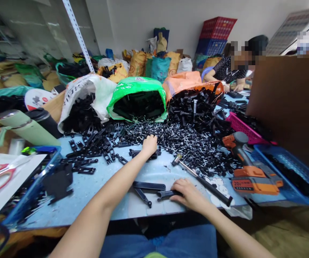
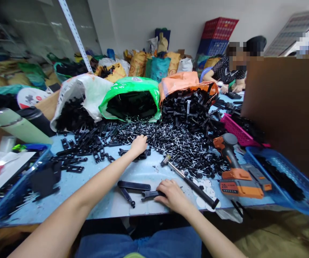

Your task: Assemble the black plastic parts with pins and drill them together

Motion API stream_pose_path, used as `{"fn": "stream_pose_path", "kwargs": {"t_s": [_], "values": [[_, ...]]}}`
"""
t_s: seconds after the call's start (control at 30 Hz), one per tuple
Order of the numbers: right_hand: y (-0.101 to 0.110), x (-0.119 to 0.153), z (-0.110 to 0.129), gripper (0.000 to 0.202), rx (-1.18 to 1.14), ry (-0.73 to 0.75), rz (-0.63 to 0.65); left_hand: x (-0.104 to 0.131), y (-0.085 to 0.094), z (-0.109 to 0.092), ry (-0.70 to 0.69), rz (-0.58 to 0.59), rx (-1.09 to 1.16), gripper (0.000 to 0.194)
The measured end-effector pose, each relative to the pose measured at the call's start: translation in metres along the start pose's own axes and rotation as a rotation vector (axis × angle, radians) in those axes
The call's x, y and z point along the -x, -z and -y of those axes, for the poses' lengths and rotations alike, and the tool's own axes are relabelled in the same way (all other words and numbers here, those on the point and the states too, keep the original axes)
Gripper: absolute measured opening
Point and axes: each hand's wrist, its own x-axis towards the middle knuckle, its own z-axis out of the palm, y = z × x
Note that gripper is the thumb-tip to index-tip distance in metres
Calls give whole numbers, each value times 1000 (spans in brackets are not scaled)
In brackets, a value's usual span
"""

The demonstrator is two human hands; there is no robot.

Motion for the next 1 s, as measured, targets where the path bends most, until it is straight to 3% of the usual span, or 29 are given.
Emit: {"fn": "stream_pose_path", "kwargs": {"t_s": [0.1,0.2,0.3,0.4,0.5,0.6,0.77,0.9,1.0], "values": [[14,-8,-10,29,-4,17,-88,-19,-8,3,43,-11,58,12],[36,-39,-32,23,92,-25,-251,-6,-5,7,71,-55,136,11],[48,-85,-55,21,296,-133,-300,31,12,17,101,-100,228,17],[43,-126,-65,17,385,-176,-259,83,35,35,176,-125,340,25],[35,-144,-64,15,359,-162,-241,138,53,53,422,-75,781,34],[35,-138,-58,17,340,-146,-257,177,57,62,624,22,1152,37],[43,-95,-33,18,-27,-50,-355,196,52,61,701,92,1294,33],[32,-57,-8,19,-377,-50,-286,194,55,58,619,136,1145,31],[16,-41,6,21,-530,-119,-218,197,55,52,412,62,789,24]]}}
